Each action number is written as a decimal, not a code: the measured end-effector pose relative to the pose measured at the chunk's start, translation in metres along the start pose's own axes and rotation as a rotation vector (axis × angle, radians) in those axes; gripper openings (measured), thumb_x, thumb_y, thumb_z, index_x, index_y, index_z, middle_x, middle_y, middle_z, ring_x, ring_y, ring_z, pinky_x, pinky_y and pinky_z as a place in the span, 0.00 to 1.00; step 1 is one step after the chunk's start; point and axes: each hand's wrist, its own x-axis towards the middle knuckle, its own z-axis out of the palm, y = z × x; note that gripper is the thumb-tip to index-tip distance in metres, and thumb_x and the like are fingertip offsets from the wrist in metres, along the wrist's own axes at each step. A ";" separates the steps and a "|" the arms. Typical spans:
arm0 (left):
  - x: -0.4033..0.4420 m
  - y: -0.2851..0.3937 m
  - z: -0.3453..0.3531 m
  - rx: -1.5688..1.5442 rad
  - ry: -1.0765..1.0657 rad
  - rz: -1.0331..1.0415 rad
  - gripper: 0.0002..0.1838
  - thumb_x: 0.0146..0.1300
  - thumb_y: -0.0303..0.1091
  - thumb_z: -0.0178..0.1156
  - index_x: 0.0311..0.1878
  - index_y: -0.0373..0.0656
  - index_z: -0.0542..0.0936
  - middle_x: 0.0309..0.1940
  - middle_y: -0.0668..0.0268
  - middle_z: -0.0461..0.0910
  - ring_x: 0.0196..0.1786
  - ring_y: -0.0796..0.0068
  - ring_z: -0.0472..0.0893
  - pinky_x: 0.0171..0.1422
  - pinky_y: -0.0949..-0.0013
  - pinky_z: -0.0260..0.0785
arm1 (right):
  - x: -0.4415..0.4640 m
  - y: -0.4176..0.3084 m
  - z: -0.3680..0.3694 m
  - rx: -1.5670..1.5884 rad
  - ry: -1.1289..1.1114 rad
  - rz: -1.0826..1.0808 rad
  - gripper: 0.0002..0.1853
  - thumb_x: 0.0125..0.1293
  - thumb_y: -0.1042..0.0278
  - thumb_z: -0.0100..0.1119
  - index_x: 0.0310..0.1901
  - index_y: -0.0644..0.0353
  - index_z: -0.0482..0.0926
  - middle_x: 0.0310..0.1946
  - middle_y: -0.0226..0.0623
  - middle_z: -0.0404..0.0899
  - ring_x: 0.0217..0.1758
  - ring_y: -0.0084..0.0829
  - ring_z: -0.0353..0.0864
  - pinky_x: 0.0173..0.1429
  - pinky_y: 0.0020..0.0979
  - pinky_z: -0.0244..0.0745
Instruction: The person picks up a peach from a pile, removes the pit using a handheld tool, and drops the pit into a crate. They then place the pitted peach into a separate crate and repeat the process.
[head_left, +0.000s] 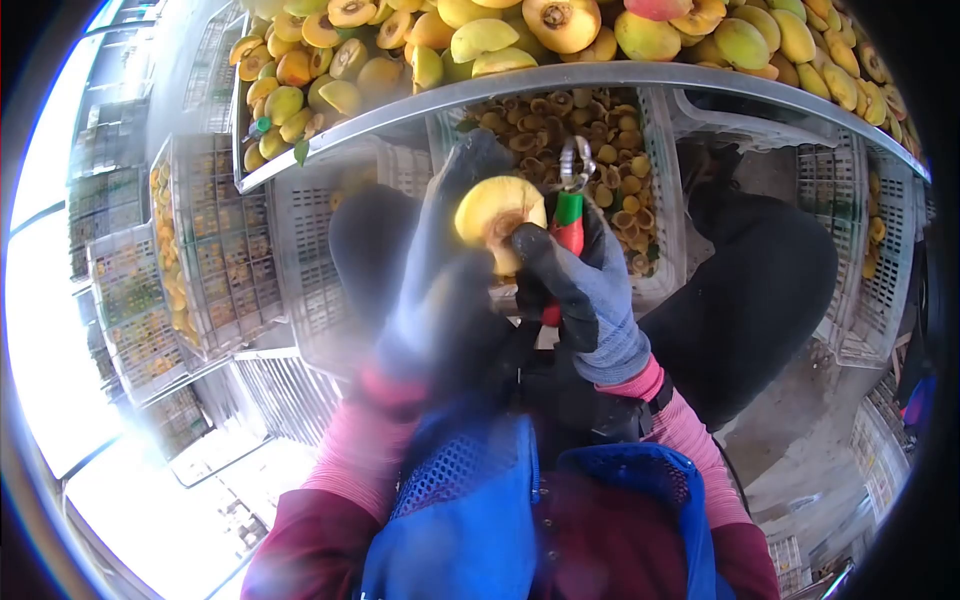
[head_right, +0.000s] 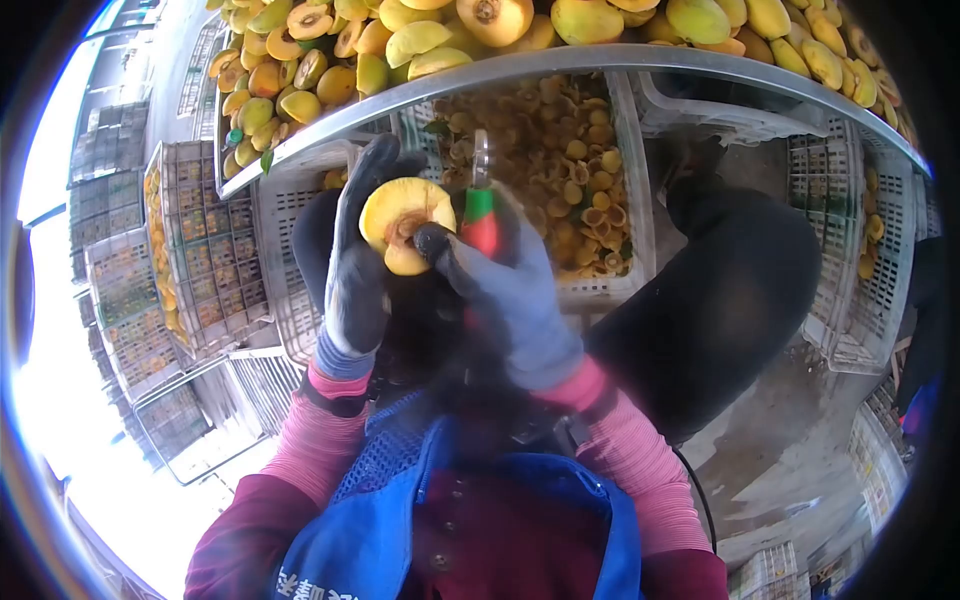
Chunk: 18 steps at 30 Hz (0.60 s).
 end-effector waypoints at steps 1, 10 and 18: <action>-0.002 0.001 0.006 -0.109 0.028 -0.059 0.30 0.67 0.38 0.46 0.67 0.31 0.56 0.53 0.55 0.72 0.52 0.68 0.75 0.58 0.68 0.66 | -0.002 0.006 -0.006 0.062 -0.047 -0.031 0.20 0.61 0.71 0.59 0.55 0.61 0.68 0.34 0.31 0.73 0.28 0.17 0.70 0.29 0.19 0.66; -0.020 0.001 0.022 0.119 0.371 -0.161 0.21 0.73 0.46 0.40 0.46 0.37 0.73 0.34 0.62 0.76 0.37 0.75 0.75 0.42 0.73 0.68 | -0.035 0.017 -0.010 -1.100 -0.020 -0.449 0.08 0.62 0.69 0.57 0.39 0.62 0.71 0.27 0.47 0.73 0.26 0.48 0.74 0.31 0.40 0.68; -0.031 -0.032 0.016 0.575 0.330 0.311 0.13 0.71 0.34 0.43 0.47 0.34 0.72 0.37 0.58 0.74 0.40 0.69 0.75 0.44 0.69 0.68 | -0.052 0.018 -0.004 -1.207 0.031 -0.467 0.09 0.64 0.68 0.54 0.41 0.63 0.71 0.28 0.51 0.75 0.32 0.51 0.76 0.33 0.41 0.69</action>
